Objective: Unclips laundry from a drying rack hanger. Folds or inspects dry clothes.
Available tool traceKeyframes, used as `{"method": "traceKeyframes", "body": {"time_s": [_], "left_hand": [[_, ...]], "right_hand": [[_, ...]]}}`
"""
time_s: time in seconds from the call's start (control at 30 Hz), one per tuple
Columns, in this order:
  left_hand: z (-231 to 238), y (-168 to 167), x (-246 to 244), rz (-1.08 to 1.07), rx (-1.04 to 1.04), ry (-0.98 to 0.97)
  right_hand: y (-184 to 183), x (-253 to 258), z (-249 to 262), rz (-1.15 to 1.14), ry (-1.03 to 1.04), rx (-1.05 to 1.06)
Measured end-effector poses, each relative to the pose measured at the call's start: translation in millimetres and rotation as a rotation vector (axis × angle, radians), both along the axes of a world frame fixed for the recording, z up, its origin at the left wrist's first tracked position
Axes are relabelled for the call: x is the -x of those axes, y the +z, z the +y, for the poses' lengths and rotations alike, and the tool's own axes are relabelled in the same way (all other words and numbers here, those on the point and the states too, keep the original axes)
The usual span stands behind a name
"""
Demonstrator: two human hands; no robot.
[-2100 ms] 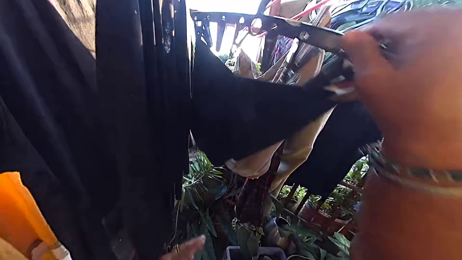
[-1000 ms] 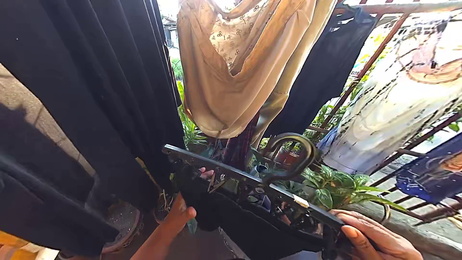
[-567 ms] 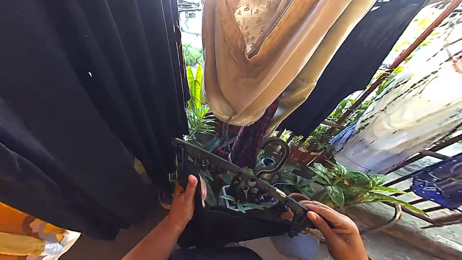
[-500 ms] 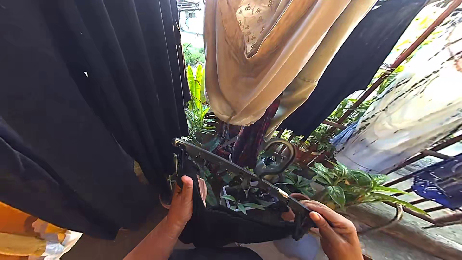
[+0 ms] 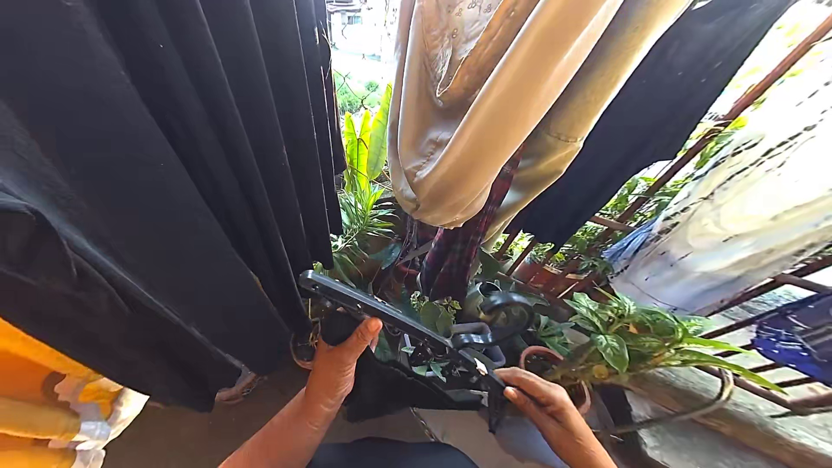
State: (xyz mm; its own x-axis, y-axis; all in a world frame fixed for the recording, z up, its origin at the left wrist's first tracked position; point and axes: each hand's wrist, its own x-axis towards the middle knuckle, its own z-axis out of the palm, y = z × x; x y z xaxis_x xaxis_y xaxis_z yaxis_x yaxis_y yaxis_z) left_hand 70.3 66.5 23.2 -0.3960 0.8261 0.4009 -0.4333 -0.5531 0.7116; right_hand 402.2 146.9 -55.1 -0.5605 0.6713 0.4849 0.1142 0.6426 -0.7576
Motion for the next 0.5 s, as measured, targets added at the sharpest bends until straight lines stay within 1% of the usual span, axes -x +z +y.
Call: {"method": "traceKeyframes", "body": {"time_s": [0.07, 0.1, 0.17, 0.2, 0.23, 0.27, 0.33, 0.37, 0.4, 0.5], "left_hand": [[-2.5, 2.4, -4.9, 0.022, 0.02, 0.106], [-3.8, 3.4, -7.1, 0.039, 0.039, 0.155], [-6.4, 3.7, -9.3, 0.109, 0.059, 0.208], [-8.1, 3.6, -10.3, 0.158, 0.05, 0.215], [-10.4, 3.6, -11.5, 0.219, 0.038, 0.219], [-13.0, 3.4, -12.9, 0.289, 0.027, 0.221], [-17.8, -0.1, -15.1, 0.413, 0.005, 0.202], [-19.4, -3.1, -15.4, 0.471, -0.008, 0.183], [-20.7, -5.9, -15.2, 0.521, -0.023, 0.157], [-24.7, -13.9, -13.2, 0.628, -0.075, 0.094]], "right_hand": [[-2.5, 0.5, -3.1, -0.117, 0.019, 0.044], [1.7, 0.1, -7.9, -0.241, -0.001, 0.041], [24.8, 0.5, -22.2, -0.493, 0.005, -0.006], [41.9, 2.2, -29.8, -0.559, 0.045, -0.037], [60.2, 5.8, -36.6, -0.554, 0.098, -0.101], [77.1, 12.7, -41.9, -0.448, 0.156, -0.164], [103.1, 44.1, -49.7, -0.053, 0.246, -0.144], [112.2, 66.7, -52.3, 0.106, 0.233, -0.125], [118.5, 89.4, -52.3, 0.197, 0.205, -0.125], [120.4, 141.3, -44.5, 0.213, 0.178, -0.201]]}}
